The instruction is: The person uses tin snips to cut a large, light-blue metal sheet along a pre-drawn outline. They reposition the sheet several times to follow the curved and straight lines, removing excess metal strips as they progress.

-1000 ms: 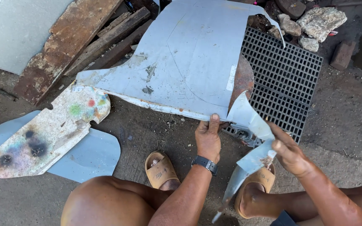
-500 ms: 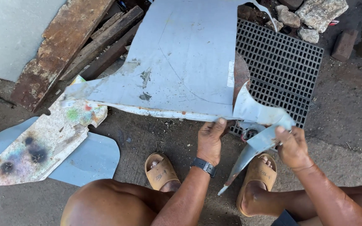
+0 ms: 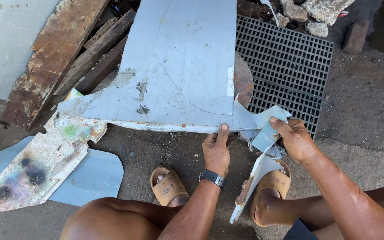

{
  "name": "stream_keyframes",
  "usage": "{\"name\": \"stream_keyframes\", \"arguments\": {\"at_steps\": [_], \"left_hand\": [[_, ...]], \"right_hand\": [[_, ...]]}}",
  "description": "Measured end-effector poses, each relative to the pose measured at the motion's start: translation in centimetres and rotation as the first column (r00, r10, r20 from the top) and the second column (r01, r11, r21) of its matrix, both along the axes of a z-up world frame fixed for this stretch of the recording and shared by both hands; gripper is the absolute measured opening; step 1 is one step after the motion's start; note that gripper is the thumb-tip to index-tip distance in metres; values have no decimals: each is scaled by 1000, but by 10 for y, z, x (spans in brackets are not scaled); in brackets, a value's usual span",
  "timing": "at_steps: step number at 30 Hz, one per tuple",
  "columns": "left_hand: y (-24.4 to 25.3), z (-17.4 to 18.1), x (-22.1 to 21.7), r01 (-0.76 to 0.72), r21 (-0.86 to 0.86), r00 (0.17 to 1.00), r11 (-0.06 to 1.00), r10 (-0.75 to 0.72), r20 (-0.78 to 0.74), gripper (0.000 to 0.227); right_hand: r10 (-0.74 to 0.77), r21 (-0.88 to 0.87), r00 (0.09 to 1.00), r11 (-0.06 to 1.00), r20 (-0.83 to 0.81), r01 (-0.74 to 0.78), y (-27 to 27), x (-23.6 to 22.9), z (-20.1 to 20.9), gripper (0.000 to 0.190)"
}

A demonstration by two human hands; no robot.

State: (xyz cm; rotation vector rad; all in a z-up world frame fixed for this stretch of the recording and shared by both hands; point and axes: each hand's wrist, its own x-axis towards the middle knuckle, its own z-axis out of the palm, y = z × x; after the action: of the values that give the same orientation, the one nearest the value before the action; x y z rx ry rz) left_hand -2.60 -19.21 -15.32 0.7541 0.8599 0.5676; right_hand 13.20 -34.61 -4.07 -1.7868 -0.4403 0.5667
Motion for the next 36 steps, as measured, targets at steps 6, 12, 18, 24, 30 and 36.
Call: {"name": "stream_keyframes", "arguments": {"at_steps": [6, 12, 18, 24, 30, 36], "left_hand": [[0, 32, 5, -8, 61, 991, 998, 16, -136, 32], [7, 125, 2, 63, 1, 993, 998, -63, -102, 35], [17, 192, -4, 263, 249, 915, 932, -159, -371, 47], [98, 164, 45, 534, 846, 824, -10, 233, -517, 36], [99, 105, 48, 706, 705, 706, -62, 135, -695, 67], [97, 105, 45, 726, 686, 686, -52, 120, -717, 67]], "right_hand": [[34, -66, 999, 997, -41, -36, -2, 10, 8, 54], [73, -100, 996, 993, 41, -68, -13, 28, 9, 55], [14, -231, 999, 973, 41, -5, 17, 43, 91, 68], [88, -96, 992, 992, 85, -80, 4, 68, 53, 62], [-181, -525, 937, 851, -300, -4, 15, 55, 74, 96], [198, 393, 788, 918, -584, 60, -17, 85, 26, 82]]}}
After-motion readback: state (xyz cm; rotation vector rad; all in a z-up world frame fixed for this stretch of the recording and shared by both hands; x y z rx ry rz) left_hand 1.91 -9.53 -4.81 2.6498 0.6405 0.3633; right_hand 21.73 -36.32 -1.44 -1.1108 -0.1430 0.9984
